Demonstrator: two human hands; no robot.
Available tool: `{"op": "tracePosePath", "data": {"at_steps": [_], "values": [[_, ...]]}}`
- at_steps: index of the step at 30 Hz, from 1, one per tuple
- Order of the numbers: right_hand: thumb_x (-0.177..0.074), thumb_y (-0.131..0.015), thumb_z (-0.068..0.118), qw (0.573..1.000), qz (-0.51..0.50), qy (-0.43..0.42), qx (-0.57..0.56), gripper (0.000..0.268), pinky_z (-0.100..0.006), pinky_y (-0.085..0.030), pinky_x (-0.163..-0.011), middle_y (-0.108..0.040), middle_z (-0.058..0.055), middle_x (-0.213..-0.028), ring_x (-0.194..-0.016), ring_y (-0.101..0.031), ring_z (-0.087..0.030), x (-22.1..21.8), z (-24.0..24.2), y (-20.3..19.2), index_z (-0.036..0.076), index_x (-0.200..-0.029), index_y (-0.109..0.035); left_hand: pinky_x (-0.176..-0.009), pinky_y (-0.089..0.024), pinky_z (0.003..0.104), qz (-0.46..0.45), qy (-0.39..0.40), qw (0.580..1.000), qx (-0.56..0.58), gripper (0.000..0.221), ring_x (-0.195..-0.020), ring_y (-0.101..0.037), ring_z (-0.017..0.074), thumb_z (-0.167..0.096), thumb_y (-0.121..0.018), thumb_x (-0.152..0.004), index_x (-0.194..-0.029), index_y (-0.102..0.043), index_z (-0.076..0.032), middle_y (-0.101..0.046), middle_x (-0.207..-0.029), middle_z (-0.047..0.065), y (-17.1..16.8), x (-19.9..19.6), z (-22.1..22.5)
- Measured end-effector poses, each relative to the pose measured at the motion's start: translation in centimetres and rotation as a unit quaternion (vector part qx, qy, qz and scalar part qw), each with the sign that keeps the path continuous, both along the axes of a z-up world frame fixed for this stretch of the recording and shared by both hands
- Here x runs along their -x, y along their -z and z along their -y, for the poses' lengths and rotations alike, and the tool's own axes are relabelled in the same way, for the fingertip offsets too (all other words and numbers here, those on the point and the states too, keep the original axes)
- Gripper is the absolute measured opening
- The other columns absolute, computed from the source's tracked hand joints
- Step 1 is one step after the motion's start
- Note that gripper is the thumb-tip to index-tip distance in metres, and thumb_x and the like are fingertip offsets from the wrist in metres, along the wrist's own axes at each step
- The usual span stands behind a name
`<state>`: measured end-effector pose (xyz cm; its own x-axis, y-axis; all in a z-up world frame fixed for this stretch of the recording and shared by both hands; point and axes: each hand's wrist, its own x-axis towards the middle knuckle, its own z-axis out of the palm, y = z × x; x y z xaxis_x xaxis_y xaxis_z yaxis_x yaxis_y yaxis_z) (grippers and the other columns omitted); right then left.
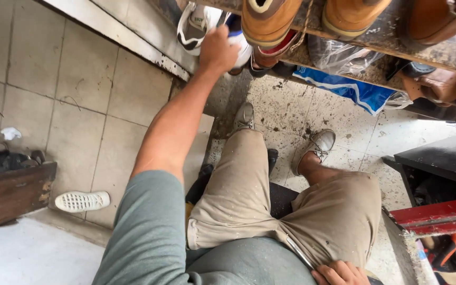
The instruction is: The person is removing the sole from a white sneaker. They use a screwdriver to pry the edges and then pull the sole off by hand, followed by handling other shoe parts.
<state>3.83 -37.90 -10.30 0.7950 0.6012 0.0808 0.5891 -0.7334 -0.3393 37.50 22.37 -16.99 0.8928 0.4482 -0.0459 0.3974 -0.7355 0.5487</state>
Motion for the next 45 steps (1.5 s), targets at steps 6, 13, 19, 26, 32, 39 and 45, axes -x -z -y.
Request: {"op": "tracePosePath", "data": {"at_steps": [6, 13, 19, 26, 32, 39, 45], "values": [[-0.073, -0.081, 0.045, 0.984, -0.165, -0.005, 0.063, 0.03, -0.039, -0.054, -0.049, -0.058, 0.008, -0.082, -0.058, -0.064, -0.021, 0.5, 1.7, -1.4, 0.04, -0.103, -0.078, -0.071, -0.05, 0.043, -0.145, -0.108, 0.98, 0.079, 0.033, -0.088, -0.068, 0.0275, -0.036, -0.072, -0.077, -0.099, -0.069, -0.012, -0.075, -0.102, 0.009, -12.1, 14.8, 1.3], [-0.077, -0.078, 0.048, 0.94, -0.309, -0.02, 0.143, 0.052, -0.04, -0.072, -0.071, -0.071, 0.011, -0.113, -0.073, -0.081, -0.017, -4.2, -3.7, -11.4, 0.033, -0.126, -0.069, -0.061, -0.053, 0.033, -0.169, -0.112, 0.971, 0.126, 0.025, -0.08, -0.064, 0.0183, -0.023, -0.074, -0.09, -0.105, -0.062, -0.007, -0.071, -0.102, 0.008, -20.6, 32.9, 6.7], [-0.086, -0.08, 0.021, 0.895, -0.309, -0.026, -0.321, 0.062, -0.05, -0.057, -0.088, -0.073, -0.015, -0.107, -0.098, -0.075, -0.031, -8.6, -13.8, -13.2, 0.004, -0.14, -0.055, -0.081, -0.055, 0.05, 0.005, -0.05, 0.988, 0.149, 0.034, -0.101, -0.07, 0.0438, -0.026, -0.089, -0.074, -0.082, -0.063, -0.004, -0.073, -0.111, 0.018, -19.2, 40.7, 15.4], [-0.099, -0.07, 0.021, 0.644, -0.276, 0.116, -0.704, 0.044, -0.039, -0.063, -0.086, -0.072, -0.013, -0.112, -0.098, -0.073, -0.021, -9.6, -16.6, -12.5, 0.007, -0.139, -0.056, -0.09, -0.057, 0.043, 0.224, 0.193, 0.951, 0.088, 0.033, -0.109, -0.07, 0.0384, -0.026, -0.09, -0.075, -0.078, -0.066, -0.004, -0.066, -0.132, 0.018, -17.1, 43.0, 23.4], [-0.092, -0.074, 0.018, 0.637, -0.26, -0.025, -0.725, 0.062, -0.046, -0.059, -0.097, -0.065, -0.024, -0.128, -0.112, -0.069, -0.031, -6.8, -13.6, -10.7, 0.007, -0.146, -0.044, -0.102, -0.051, 0.049, 0.246, 0.222, 0.932, 0.146, 0.056, -0.117, -0.065, 0.0397, -0.054, -0.085, -0.077, -0.103, -0.066, -0.008, -0.06, -0.132, 0.017, -25.9, 39.4, 23.7], [-0.094, -0.073, 0.026, 0.812, -0.033, -0.155, -0.561, 0.046, -0.051, -0.047, -0.1, -0.059, -0.029, -0.123, -0.119, -0.057, -0.042, -5.2, -14.7, -17.2, -0.001, -0.129, -0.06, -0.099, -0.054, 0.038, 0.337, 0.331, 0.82, 0.322, 0.029, -0.105, -0.071, 0.0269, -0.032, -0.077, -0.095, -0.116, -0.074, -0.013, -0.071, -0.112, 0.006, -28.9, 32.8, 25.7], [-0.1, -0.068, 0.02, 0.858, 0.046, -0.194, -0.474, 0.03, -0.048, -0.056, -0.075, -0.068, -0.03, -0.11, -0.092, -0.069, -0.042, -4.7, -14.6, -20.7, -0.009, -0.109, -0.072, -0.084, -0.057, 0.04, 0.399, 0.316, 0.812, 0.286, 0.03, -0.088, -0.067, 0.0267, -0.037, -0.072, -0.098, -0.107, -0.074, -0.009, -0.069, -0.099, 0.008, -27.5, 33.8, 26.6]]}}
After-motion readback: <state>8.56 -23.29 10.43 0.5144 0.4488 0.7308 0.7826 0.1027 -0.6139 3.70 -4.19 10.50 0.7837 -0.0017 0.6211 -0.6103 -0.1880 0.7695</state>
